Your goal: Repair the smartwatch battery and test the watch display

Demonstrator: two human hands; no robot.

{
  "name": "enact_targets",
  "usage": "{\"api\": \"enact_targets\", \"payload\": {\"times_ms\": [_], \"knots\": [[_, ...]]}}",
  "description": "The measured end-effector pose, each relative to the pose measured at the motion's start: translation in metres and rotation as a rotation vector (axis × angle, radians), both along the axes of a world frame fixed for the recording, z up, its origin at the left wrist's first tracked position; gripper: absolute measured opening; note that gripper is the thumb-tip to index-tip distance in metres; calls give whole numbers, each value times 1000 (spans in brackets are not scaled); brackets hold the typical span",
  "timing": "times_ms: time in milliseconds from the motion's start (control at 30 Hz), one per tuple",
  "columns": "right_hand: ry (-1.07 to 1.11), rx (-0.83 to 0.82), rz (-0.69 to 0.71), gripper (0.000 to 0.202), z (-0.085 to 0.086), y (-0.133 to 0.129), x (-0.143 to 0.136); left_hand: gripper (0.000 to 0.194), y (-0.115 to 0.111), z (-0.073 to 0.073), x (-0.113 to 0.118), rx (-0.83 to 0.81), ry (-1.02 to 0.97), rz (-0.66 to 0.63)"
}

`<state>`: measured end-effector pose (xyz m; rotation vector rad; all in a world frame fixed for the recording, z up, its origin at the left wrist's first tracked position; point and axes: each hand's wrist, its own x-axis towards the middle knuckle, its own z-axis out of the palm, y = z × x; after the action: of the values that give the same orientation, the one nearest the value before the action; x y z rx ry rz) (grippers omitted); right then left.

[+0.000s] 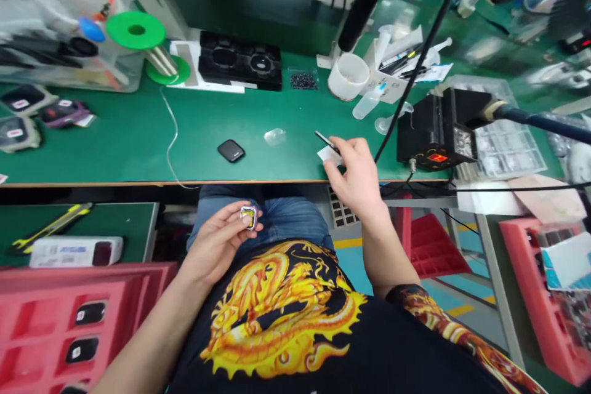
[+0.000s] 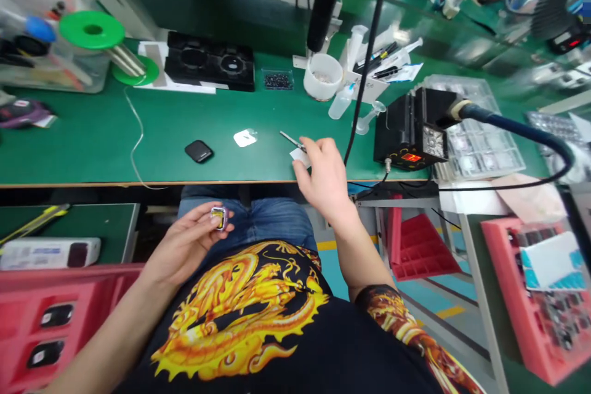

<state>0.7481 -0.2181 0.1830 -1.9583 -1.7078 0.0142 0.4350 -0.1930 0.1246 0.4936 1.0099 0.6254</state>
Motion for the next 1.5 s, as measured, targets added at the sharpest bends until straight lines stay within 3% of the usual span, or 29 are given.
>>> {"api": "enact_targets", "payload": {"times_ms": [133, 300, 400, 500, 567, 633, 667, 733, 800, 900, 1000, 1167, 1300, 1400, 1500], "knots": [[-132, -2, -25, 53, 4, 38, 9, 46, -3, 6, -9, 3, -40, 1], [-240, -31, -68, 48, -15, 75, 21, 38, -4, 21, -23, 57, -107, 16], [-256, 13, -106, 42, -18, 84, 26, 37, -3, 28, -26, 129, -103, 4], [-234, 149, -61, 38, -5, 74, 13, 29, 1, 36, -20, 328, -28, 42], [-140, 250, 21, 33, 5, 55, -12, 23, 4, 44, -14, 556, 49, 103], [144, 292, 182, 26, 10, 32, -46, 22, 8, 50, -11, 792, 143, 135], [358, 238, 281, 23, 9, 20, -64, 23, 10, 53, -10, 886, 187, 131], [848, -22, 416, 27, 2, -1, -99, 24, 11, 56, -11, 1020, 255, 89], [1260, -277, 443, 41, -10, -13, -124, 27, 10, 55, -14, 1111, 305, 19], [1566, -439, 395, 51, -23, -20, -140, 34, 7, 50, -16, 1219, 362, -82], [1638, -456, 318, 52, -26, -20, -139, 41, 3, 46, -15, 1220, 335, -93], [1628, -435, 235, 49, -26, -19, -134, 51, 0, 41, -16, 1059, 133, -100], [1555, -394, 242, 42, -28, -20, -131, 57, -3, 40, -23, 1132, 261, -157], [1532, -380, 277, 37, -29, -23, -129, 62, -3, 45, -30, 1216, 412, -304], [1565, -454, 351, 39, -30, -24, -128, 54, -1, 51, -34, 1317, 479, -446]]}}
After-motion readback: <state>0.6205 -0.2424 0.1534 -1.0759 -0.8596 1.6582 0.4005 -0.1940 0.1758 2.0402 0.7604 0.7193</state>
